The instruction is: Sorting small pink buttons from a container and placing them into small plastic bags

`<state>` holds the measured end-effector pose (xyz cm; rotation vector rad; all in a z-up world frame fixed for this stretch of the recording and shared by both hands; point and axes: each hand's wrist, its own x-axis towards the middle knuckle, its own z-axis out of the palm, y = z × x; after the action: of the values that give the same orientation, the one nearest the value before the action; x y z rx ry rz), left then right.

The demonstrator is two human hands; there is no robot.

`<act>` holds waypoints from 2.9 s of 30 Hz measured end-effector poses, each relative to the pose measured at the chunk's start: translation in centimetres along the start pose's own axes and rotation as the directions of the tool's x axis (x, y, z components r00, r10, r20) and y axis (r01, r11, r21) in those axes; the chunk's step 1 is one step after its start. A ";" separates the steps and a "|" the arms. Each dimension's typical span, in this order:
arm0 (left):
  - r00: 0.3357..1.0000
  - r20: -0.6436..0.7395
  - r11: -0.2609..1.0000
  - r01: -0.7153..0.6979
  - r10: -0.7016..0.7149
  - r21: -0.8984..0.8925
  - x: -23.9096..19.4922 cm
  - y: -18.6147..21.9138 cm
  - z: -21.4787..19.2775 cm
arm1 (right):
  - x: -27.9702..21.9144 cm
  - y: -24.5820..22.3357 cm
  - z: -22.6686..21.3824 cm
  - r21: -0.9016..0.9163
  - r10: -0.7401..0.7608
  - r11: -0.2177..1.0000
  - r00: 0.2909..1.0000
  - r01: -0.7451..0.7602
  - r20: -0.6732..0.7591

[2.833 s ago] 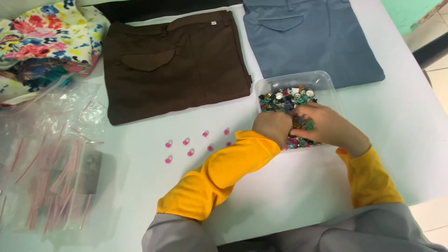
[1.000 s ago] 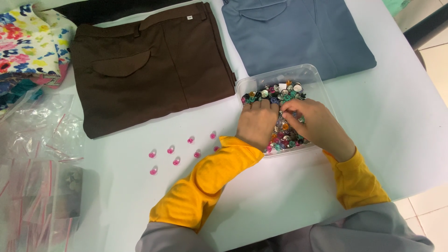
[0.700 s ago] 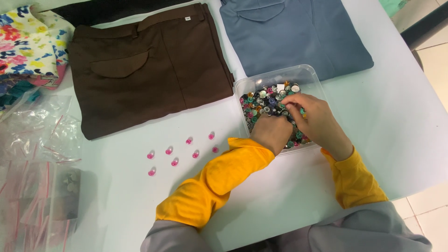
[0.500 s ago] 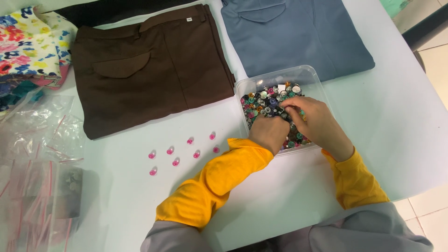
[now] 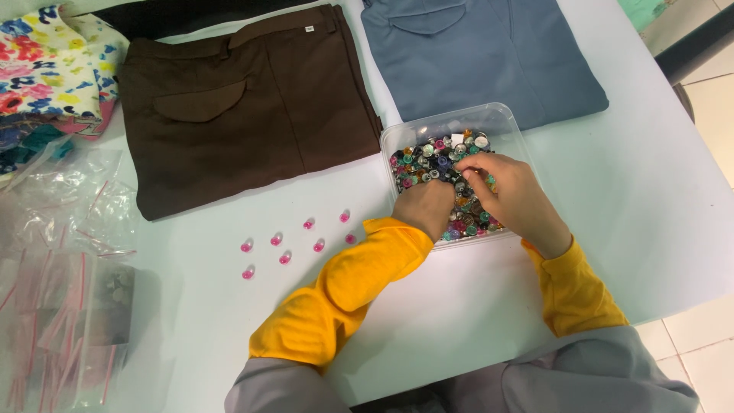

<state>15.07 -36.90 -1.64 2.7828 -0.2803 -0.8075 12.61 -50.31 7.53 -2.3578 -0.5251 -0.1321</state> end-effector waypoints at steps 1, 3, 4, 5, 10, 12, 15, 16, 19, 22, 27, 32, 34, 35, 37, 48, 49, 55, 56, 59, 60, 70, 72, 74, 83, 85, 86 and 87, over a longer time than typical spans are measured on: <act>1.000 0.000 1.000 0.000 0.000 0.001 -0.3 0.3 -0.8 | -0.1 0.0 0.0 0.001 0.000 1.000 1.000 0.000 -0.001; 0.976 0.105 0.970 0.203 -0.190 -0.134 -1.0 1.0 -2.6 | -0.1 -0.2 -0.1 -0.001 -0.002 1.000 1.000 0.002 -0.002; 0.976 0.105 0.970 0.203 -0.190 -0.134 -0.7 0.1 -2.0 | 0.0 -0.3 -0.2 -0.001 -0.002 1.000 1.000 0.002 -0.002; 1.000 -0.019 0.994 -0.020 0.018 -0.111 -0.5 -0.9 -1.4 | 0.0 -0.4 -0.2 0.010 -0.006 1.000 1.000 0.007 -0.004; 0.972 -0.133 0.977 -0.177 0.192 0.116 0.6 -1.2 0.6 | -0.2 -0.7 -0.2 -0.008 -0.020 1.000 1.000 0.020 -0.013; 0.937 -0.333 0.993 -0.119 0.110 -0.006 3.0 -1.2 3.3 | -0.1 -0.9 -0.3 -0.012 -0.019 1.000 1.000 0.019 -0.001; 0.913 -0.406 0.998 -0.054 0.039 -0.027 2.3 -0.6 3.9 | 0.0 -1.0 -0.2 -0.012 -0.008 1.000 1.000 0.008 -0.003; 0.912 -0.409 0.998 -0.053 0.037 -0.028 2.0 -0.8 3.5 | 0.0 -1.0 -0.1 -0.013 -0.011 1.000 1.000 0.011 -0.002; 0.938 -0.318 0.986 -0.159 0.137 -0.045 0.7 -0.9 2.2 | -0.1 -1.0 -0.1 0.019 -0.025 1.000 1.000 0.025 0.001; 0.909 -0.385 0.985 -0.172 0.163 0.010 -1.5 -1.0 0.6 | -0.3 -0.9 -0.1 0.069 0.005 0.998 1.000 -0.005 0.004; 0.818 -0.436 0.815 -0.516 0.376 -0.265 -3.5 -2.4 -3.7 | -0.3 0.5 0.0 0.127 0.004 0.992 0.997 0.005 -0.073; 0.574 -0.797 0.548 -0.735 0.189 -0.400 -3.9 -3.4 -3.9 | -0.7 0.4 -1.3 0.476 0.057 0.879 0.996 -0.020 -0.064; 0.573 -0.810 0.495 -0.744 0.126 -0.449 -6.2 -4.5 -5.1 | -0.9 -0.5 -1.7 0.539 0.073 0.842 0.996 -0.031 -0.058; 0.647 -0.755 0.370 -0.731 0.107 -0.573 -7.8 -5.0 -5.7 | -1.0 -0.9 -1.6 0.555 0.080 0.831 0.996 -0.039 -0.050; 0.711 -0.697 0.241 -0.695 0.091 -0.677 -10.2 -6.4 -6.3 | -1.4 -2.9 -1.3 0.575 0.075 0.817 0.997 -0.041 -0.036; 0.840 -0.541 0.270 -0.531 0.044 -0.803 -23.6 -23.6 -2.2 | -1.0 -19.9 7.7 0.378 -0.227 0.913 0.962 0.156 0.152; 0.834 -0.551 0.273 -0.535 0.020 -0.800 -24.4 -25.9 -1.4 | -0.5 -20.5 8.8 0.386 -0.250 0.906 0.954 0.172 0.162; 0.732 -0.643 0.751 -0.290 -0.226 -0.593 -31.1 -33.3 0.5 | 3.4 -24.7 14.7 0.243 -0.305 0.942 0.892 0.231 0.334; 0.706 -0.680 0.821 -0.258 -0.200 -0.509 -32.0 -33.3 0.2 | 4.3 -24.8 16.0 0.203 -0.327 0.942 0.875 0.269 0.358; 0.682 -0.715 0.883 -0.230 -0.154 -0.410 -31.9 -34.2 1.3 | 6.1 -25.6 19.1 0.135 -0.353 0.936 0.850 0.326 0.392; 0.686 -0.716 0.884 -0.248 -0.129 -0.397 -31.3 -34.7 2.0 | 6.6 -25.9 20.0 0.100 -0.351 0.935 0.847 0.340 0.399; 0.675 -0.731 0.904 -0.247 -0.098 -0.349 -23.3 -36.4 5.6 | 8.4 -24.7 27.1 -0.206 -0.282 0.870 0.795 0.448 0.537; 0.648 -0.759 0.930 -0.239 -0.061 -0.278 -23.0 -36.1 5.3 | 8.6 -24.0 27.8 -0.233 -0.282 0.851 0.784 0.471 0.553; 0.637 -0.768 0.936 -0.225 -0.068 -0.270 -23.1 -36.0 5.2 | 8.7 -24.7 27.4 -0.222 -0.282 0.853 0.776 0.472 0.564; 0.514 -0.840 0.882 -0.299 -0.172 -0.364 -24.3 -35.9 3.0 | 10.7 -29.2 25.6 -0.089 -0.301 0.896 0.743 0.435 0.597; 0.419 -0.879 0.875 -0.308 -0.228 -0.374 -23.2 -36.9 2.7 | 11.8 -29.9 27.0 -0.061 -0.369 0.873 0.737 0.484 0.567; 0.294 -0.924 0.900 -0.287 -0.245 -0.329 -22.1 -37.8 2.9 | 12.3 -30.1 28.1 0.026 -0.451 0.856 0.722 0.516 0.525; 0.165 -0.954 0.922 -0.259 -0.252 -0.289 -20.9 -38.6 3.2 | 12.8 -30.3 29.2 0.110 -0.526 0.831 0.704 0.546 0.477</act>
<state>0.56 4.58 -4.24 2.2310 0.1459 1.0218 10.50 -6.36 7.75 -2.1929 -1.4766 0.2079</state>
